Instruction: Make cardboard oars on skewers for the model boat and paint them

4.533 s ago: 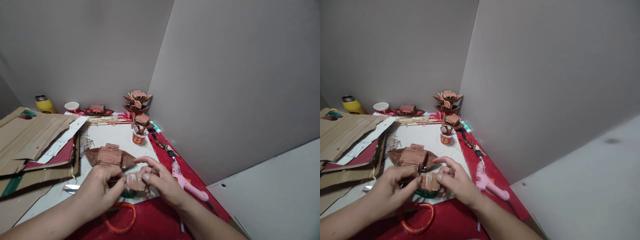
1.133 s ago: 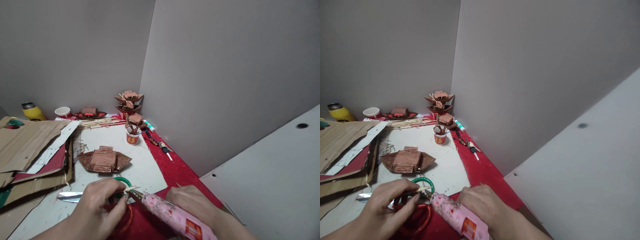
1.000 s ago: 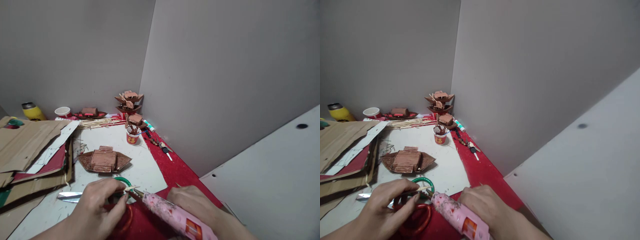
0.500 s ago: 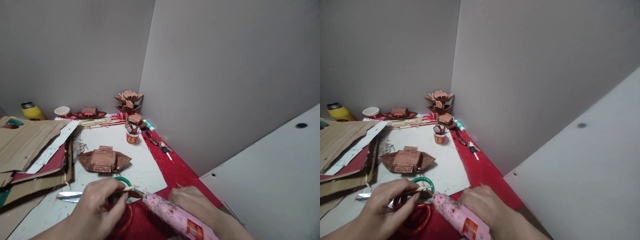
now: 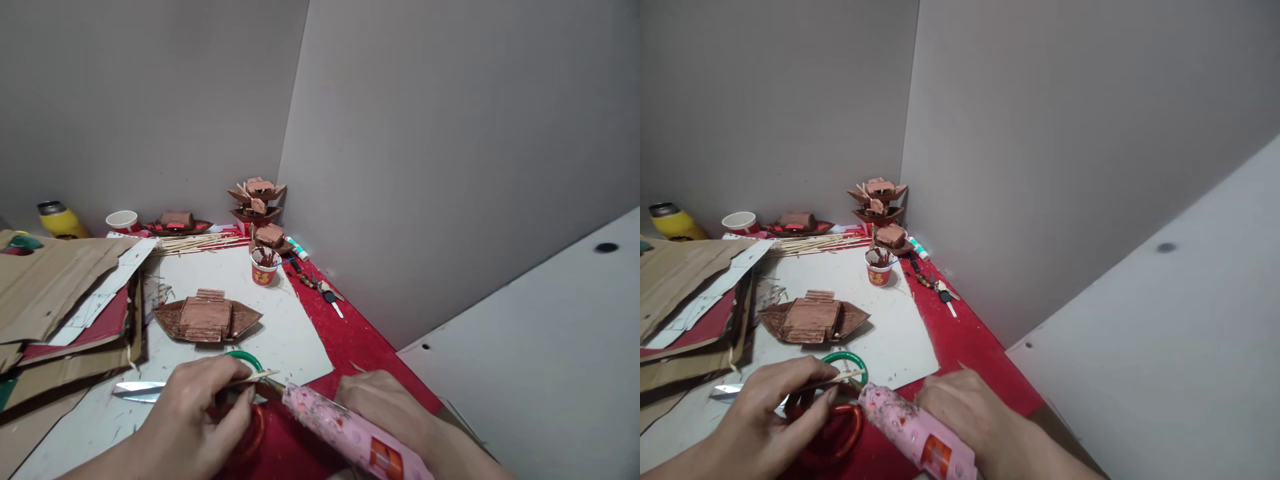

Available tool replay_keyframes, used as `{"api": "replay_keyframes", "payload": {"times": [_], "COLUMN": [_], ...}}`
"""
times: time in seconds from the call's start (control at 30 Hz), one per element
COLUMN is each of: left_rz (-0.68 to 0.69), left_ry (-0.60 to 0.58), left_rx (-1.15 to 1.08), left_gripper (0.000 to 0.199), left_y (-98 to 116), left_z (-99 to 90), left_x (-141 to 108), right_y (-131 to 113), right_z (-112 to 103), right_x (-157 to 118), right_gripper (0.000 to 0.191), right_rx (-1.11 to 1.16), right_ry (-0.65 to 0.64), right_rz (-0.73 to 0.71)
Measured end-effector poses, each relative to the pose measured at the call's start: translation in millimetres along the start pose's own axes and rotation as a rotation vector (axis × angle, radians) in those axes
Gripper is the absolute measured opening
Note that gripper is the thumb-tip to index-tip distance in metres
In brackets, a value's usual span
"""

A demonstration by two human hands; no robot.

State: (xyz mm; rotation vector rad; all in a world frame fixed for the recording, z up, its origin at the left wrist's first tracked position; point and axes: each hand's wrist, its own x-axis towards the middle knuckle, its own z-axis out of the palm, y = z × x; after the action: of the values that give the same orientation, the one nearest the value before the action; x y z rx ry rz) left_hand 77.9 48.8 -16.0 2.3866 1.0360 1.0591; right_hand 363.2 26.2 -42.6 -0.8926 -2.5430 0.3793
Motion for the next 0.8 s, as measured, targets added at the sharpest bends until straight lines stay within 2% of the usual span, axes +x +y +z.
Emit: {"api": "replay_keyframes", "payload": {"times": [0.23, 0.43, 0.8], "left_rz": [-0.006, 0.022, 0.057], "left_ry": [-0.025, 0.008, 0.003], "left_rx": [0.001, -0.005, 0.050], "left_gripper": [0.011, 0.011, 0.015], "left_y": [0.6, -1.9, 0.5], "left_z": [1.0, 2.2, 2.0], "left_x": [-0.8, -0.8, -1.9], "right_y": [3.6, 0.3, -2.5], "right_z": [4.8, -2.5, -5.0], "right_x": [-0.9, -0.1, 7.2], "right_gripper": [0.037, 0.041, 0.036], "right_rx": [0.023, 0.046, 0.078], "right_ry": [0.000, 0.044, -0.025], "right_rz": [0.016, -0.023, 0.037]}}
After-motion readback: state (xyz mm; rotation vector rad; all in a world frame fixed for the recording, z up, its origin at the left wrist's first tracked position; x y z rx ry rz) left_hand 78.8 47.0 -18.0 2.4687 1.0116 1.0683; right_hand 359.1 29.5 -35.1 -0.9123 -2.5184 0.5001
